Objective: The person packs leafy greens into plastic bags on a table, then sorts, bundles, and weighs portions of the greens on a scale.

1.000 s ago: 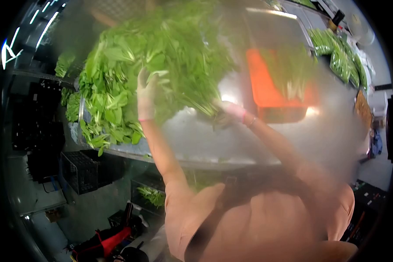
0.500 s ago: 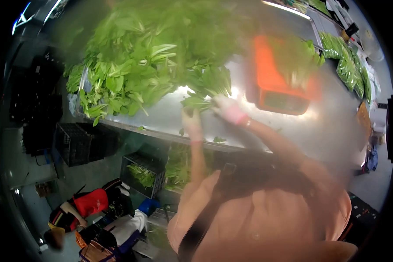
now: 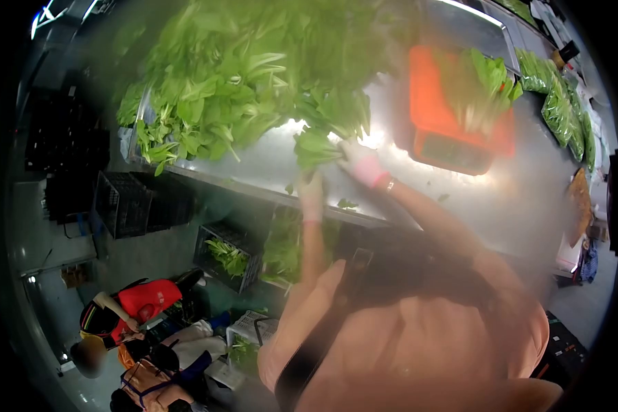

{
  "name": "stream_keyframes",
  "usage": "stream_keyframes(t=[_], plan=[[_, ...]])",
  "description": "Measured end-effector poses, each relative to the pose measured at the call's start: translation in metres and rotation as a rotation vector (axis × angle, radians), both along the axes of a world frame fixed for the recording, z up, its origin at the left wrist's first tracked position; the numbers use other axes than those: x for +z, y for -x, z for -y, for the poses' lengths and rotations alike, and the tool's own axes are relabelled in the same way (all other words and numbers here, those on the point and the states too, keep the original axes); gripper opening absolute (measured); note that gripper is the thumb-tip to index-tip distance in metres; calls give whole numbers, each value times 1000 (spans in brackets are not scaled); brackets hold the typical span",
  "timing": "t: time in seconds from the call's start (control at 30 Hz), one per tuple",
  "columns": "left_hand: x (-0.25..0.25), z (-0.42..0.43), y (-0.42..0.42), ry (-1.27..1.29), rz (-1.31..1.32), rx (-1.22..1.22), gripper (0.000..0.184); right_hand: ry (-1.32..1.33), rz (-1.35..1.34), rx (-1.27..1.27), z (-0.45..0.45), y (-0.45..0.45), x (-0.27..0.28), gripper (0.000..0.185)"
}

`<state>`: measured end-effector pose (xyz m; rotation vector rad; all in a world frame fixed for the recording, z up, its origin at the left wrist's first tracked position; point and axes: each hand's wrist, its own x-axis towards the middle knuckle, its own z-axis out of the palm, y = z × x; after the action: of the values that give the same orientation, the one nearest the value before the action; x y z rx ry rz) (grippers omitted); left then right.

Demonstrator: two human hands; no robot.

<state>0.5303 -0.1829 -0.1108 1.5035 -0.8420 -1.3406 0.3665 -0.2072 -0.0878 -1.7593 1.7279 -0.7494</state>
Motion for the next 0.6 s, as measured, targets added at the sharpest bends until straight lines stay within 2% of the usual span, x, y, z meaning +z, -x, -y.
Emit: stream_keyframes(t=[0.03, 0.1, 0.17, 0.2, 0.23, 0.3, 0.33, 0.37, 0.43, 0.5, 0.53, 0.6], plan=[[5, -1, 7, -21, -31, -2, 14, 87, -173, 34, -3, -3, 2, 21], [-4, 2, 4, 56, 24, 2, 14, 53, -182, -3, 5, -8, -7, 21], [-1, 1, -1, -31, 82, -111, 16, -140, -75, 57, 7, -7, -9, 23], [-5, 4, -10, 3, 193, -207, 18, -226, 89, 57, 5, -2, -1, 29], [-10, 4, -15, 3, 193, -207, 18, -226, 90, 57, 3, 0, -1, 29], [-13, 1, -19, -62, 89, -274, 24, -308, 448, 77, 0, 6, 0, 34], [-3, -2, -13, -95, 11, -222, 31, -350, 629, 52, -6, 5, 5, 37], [8, -1, -6, -95, 11, -222, 31, -349, 629, 53, -8, 4, 12, 37], [26, -2, 6, -165, -324, -157, 39, -331, 639, 76, -14, 3, 25, 37], [-3, 2, 4, -173, -338, -159, 38, -332, 596, 84, -15, 4, 24, 37], [-34, 5, 3, 13, -287, -198, 36, -322, 559, 101, -16, 3, 27, 37], [-38, 7, 4, 141, -247, -240, 31, -284, 567, 111, -21, 2, 30, 36]])
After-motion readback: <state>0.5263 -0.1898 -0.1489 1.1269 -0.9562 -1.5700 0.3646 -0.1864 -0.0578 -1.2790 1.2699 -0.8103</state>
